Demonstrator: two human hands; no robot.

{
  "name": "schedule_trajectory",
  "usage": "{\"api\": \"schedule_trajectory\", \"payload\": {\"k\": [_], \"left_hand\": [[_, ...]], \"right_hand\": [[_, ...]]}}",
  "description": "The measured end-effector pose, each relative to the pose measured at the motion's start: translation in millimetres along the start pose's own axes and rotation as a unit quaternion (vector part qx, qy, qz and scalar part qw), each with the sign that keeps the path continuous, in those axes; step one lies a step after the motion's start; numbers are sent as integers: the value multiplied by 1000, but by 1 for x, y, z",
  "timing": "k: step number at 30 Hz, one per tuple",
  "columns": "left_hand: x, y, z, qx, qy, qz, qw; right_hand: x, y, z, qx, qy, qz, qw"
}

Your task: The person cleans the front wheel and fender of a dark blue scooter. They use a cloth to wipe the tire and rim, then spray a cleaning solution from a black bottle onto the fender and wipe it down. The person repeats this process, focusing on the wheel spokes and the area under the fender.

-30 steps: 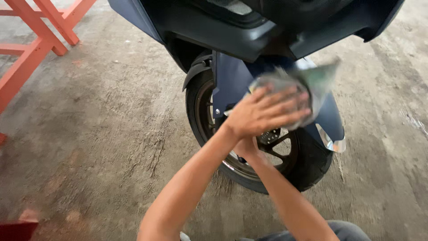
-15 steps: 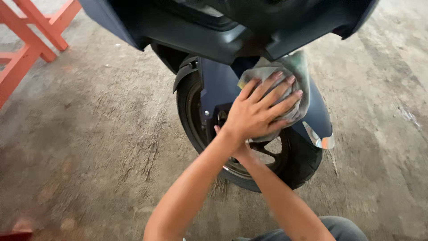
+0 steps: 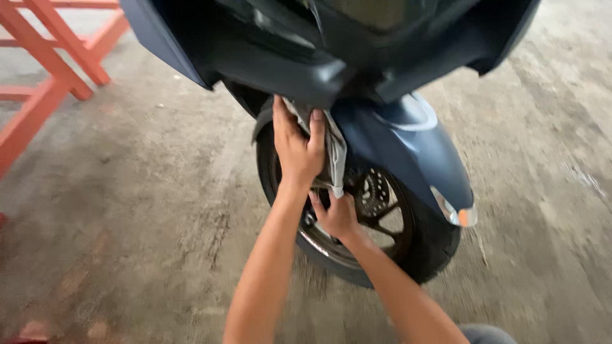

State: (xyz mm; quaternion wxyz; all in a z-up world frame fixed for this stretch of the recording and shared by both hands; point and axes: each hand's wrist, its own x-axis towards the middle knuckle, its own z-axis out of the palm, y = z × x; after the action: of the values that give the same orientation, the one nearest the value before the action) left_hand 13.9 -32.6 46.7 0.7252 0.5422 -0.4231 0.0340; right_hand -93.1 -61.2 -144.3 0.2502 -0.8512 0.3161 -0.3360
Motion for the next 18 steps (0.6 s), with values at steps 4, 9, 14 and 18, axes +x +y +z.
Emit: {"api": "schedule_trajectory", "payload": {"k": [4,9,14,18], "left_hand": [[19,-31,-2,68,1,42,997],[71,-93,15,69,-54,53,995],[18,-54,3,32,-35,-43,998],[-41,-27,-23,136,-69,123,981]], "right_hand": [[4,-22,-15,27,87,-89,992],[5,-33,-23,92,67,-77,991],[3,-17,-11,53,73,-68,994],[-6,1,0,79,67,-84,991]]}}
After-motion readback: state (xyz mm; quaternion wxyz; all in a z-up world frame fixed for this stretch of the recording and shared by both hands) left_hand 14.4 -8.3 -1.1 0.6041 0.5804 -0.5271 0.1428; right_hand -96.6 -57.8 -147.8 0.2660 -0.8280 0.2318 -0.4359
